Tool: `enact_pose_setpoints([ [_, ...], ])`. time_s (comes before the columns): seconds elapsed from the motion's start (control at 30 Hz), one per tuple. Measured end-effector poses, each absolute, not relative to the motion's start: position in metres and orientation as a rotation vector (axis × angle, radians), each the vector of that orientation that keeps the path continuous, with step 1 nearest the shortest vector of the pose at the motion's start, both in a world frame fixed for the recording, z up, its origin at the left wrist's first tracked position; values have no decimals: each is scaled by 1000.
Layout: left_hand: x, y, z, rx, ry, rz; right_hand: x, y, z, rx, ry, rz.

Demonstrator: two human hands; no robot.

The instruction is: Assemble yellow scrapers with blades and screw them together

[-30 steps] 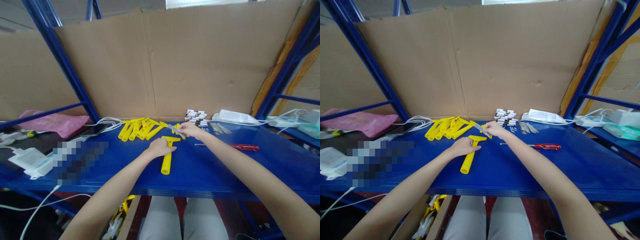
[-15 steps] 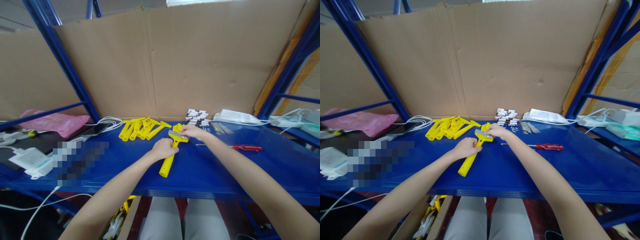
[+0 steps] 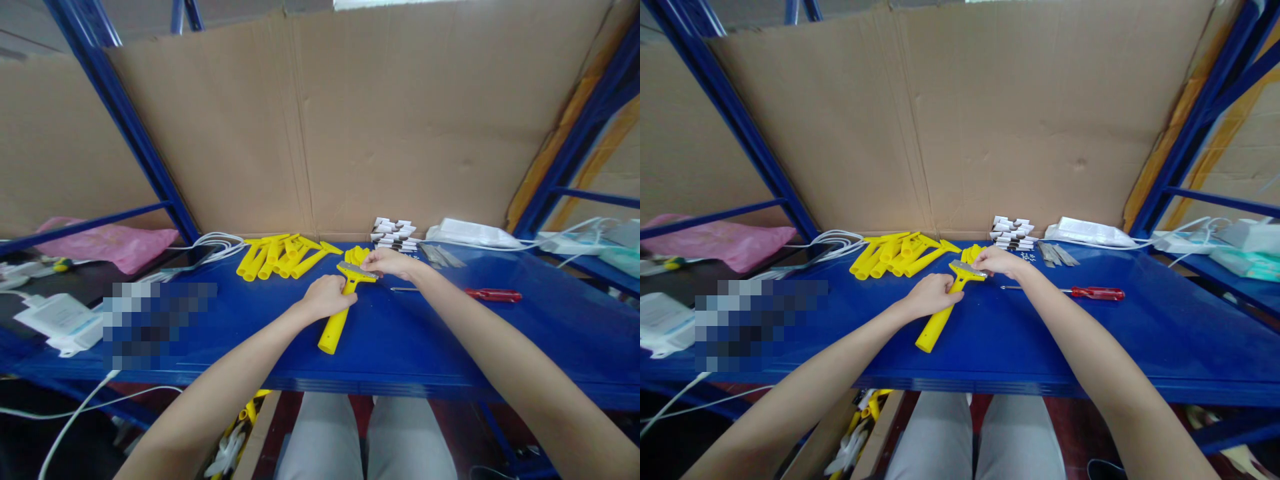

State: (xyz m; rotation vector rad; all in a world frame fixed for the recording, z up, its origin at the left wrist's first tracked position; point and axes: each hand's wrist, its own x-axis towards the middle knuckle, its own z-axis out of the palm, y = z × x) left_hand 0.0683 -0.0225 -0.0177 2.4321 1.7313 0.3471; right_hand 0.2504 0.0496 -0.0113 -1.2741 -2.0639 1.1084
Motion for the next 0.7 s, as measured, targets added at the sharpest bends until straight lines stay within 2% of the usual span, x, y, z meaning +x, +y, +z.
enact_pose_setpoints([
  [0.7,71,-29,-16,2458,1686,385,262,51,-8,-1122,-2194,1180],
])
